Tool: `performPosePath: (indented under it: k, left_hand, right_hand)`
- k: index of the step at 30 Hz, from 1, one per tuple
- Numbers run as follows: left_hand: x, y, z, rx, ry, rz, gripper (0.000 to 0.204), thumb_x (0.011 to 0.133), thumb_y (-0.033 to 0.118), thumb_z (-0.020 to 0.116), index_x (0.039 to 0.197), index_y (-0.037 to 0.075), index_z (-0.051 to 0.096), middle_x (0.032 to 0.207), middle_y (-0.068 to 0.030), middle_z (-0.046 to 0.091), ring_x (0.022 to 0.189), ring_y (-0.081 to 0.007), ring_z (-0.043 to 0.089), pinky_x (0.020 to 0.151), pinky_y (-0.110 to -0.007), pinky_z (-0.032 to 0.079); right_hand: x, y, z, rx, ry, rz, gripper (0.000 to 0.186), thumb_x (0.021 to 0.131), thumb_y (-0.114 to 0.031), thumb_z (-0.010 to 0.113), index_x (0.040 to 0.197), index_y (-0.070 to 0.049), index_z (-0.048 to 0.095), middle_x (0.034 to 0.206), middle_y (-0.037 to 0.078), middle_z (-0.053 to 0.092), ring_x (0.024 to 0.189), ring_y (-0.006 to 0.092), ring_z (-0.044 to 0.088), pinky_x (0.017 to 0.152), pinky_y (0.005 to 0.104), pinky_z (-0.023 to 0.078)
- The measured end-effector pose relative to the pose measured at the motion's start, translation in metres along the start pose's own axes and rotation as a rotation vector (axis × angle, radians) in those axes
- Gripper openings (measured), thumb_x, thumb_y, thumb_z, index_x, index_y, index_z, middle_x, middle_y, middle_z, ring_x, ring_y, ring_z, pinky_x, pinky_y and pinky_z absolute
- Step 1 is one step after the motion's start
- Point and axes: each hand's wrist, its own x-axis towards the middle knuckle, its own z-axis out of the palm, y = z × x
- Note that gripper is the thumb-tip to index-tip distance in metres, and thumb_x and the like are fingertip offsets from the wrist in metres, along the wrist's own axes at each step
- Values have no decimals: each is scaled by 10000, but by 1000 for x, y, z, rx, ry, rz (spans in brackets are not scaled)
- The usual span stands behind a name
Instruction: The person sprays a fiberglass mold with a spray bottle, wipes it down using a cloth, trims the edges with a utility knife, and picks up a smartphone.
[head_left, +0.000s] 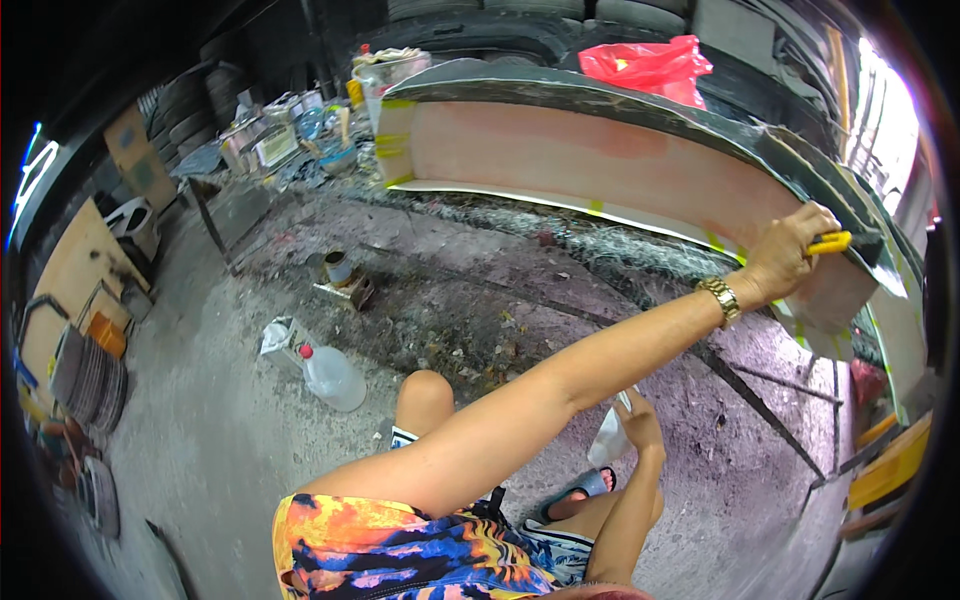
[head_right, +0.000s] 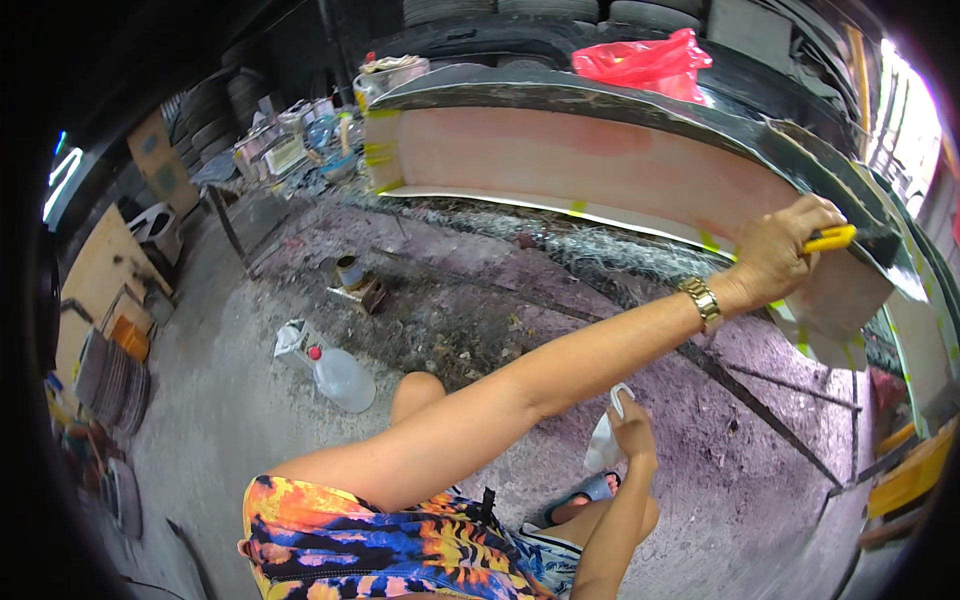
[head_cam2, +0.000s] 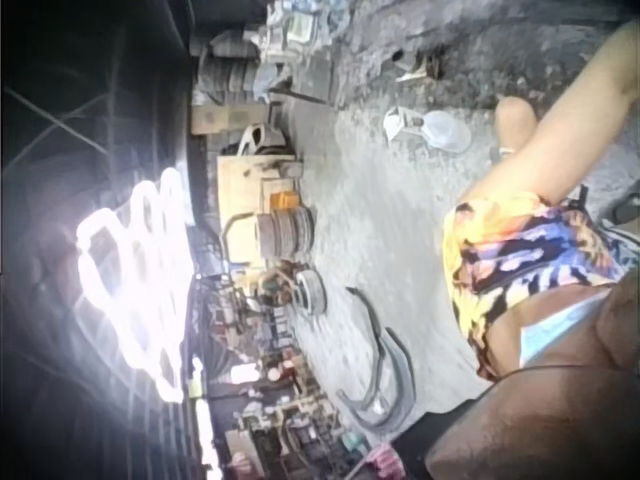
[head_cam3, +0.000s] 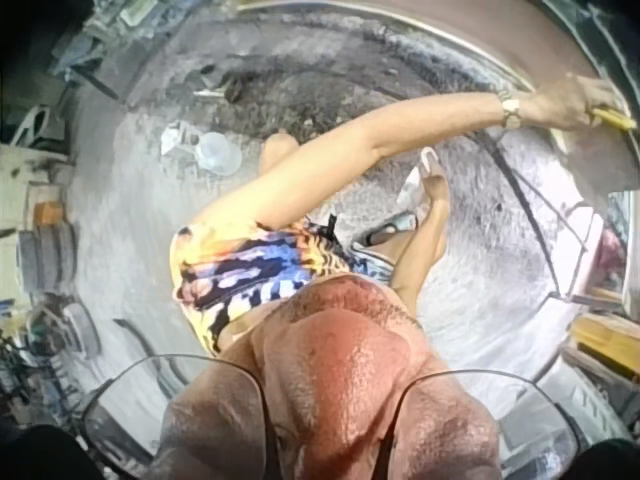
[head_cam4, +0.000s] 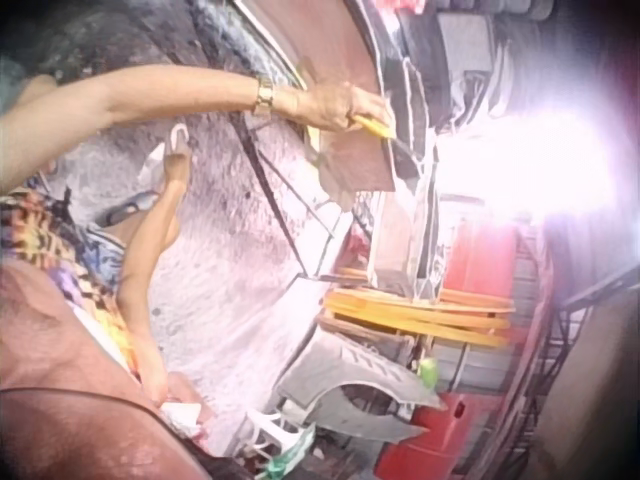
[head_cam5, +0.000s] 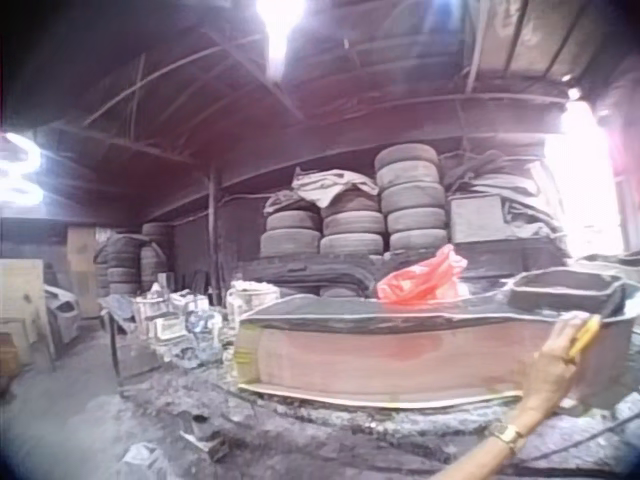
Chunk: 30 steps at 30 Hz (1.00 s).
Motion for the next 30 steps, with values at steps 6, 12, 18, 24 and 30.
performPosePath:
  k: [6,12,18,24,30]
  left_hand:
    - [2,0,2,-6,-124,-100,480,722,-26,567,1176,121,620,1204,-42,624,1054,-256,619,890,-350,511]
    - [1,-10,0,22,37,76,424,711,-31,579,1108,106,633,1143,-74,633,1020,-295,626,869,-374,524]
    - [4,-16,4,44,96,158,367,700,-36,591,1040,91,645,1082,-107,642,986,-335,633,848,-399,537]
    - [1,-16,9,58,14,178,482,693,-79,550,1142,68,647,1149,-143,645,1067,-317,629,915,-364,505]
    - [3,-6,4,35,-74,96,517,733,-123,498,1201,57,624,1182,-120,625,1087,-273,618,915,-310,469]
  right_hand:
    - [1,-27,-3,-35,-7,-6,333,872,-162,608,1162,0,603,1132,258,623,1087,415,583,888,404,469]
    - [3,-34,-6,-72,-39,2,353,877,-184,596,1202,-46,582,1143,245,614,1094,413,569,911,423,460]
    - [2,-7,7,-42,-8,9,339,900,-240,605,1158,-21,623,1159,238,621,1098,402,579,911,402,467]
    - [3,9,16,-140,-75,60,402,916,-243,562,1271,-59,521,1196,225,603,1110,376,578,953,427,453]
    - [2,0,10,-138,-129,94,472,938,-322,512,1359,-110,478,1338,188,537,1185,376,545,1011,410,437]
